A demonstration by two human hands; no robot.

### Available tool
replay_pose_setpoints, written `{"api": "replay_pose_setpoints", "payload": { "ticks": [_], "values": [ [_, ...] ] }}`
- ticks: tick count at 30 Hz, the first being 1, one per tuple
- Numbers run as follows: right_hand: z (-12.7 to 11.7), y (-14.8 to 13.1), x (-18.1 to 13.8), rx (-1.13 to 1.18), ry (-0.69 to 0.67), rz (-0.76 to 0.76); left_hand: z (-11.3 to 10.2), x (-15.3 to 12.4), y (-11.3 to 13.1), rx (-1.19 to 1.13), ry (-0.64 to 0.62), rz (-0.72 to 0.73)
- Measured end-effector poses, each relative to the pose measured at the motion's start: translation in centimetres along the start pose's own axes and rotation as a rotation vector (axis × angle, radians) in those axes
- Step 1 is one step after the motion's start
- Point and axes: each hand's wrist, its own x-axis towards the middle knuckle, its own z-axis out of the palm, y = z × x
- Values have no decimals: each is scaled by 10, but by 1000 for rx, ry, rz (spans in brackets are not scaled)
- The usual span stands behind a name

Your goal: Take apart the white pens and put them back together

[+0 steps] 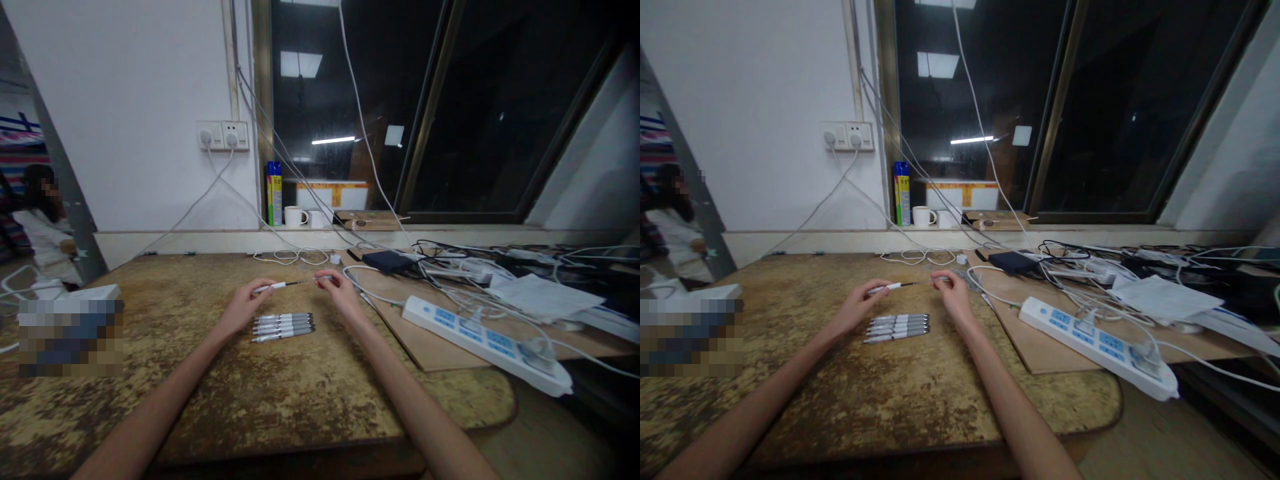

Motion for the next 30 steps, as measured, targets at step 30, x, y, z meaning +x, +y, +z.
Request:
{"api": "replay_pose_setpoints", "payload": {
  "ticks": [30],
  "values": [
    [16, -5, -11, -93, -287, -65, -1, -2, 2, -51, -66, 29]
  ]
}}
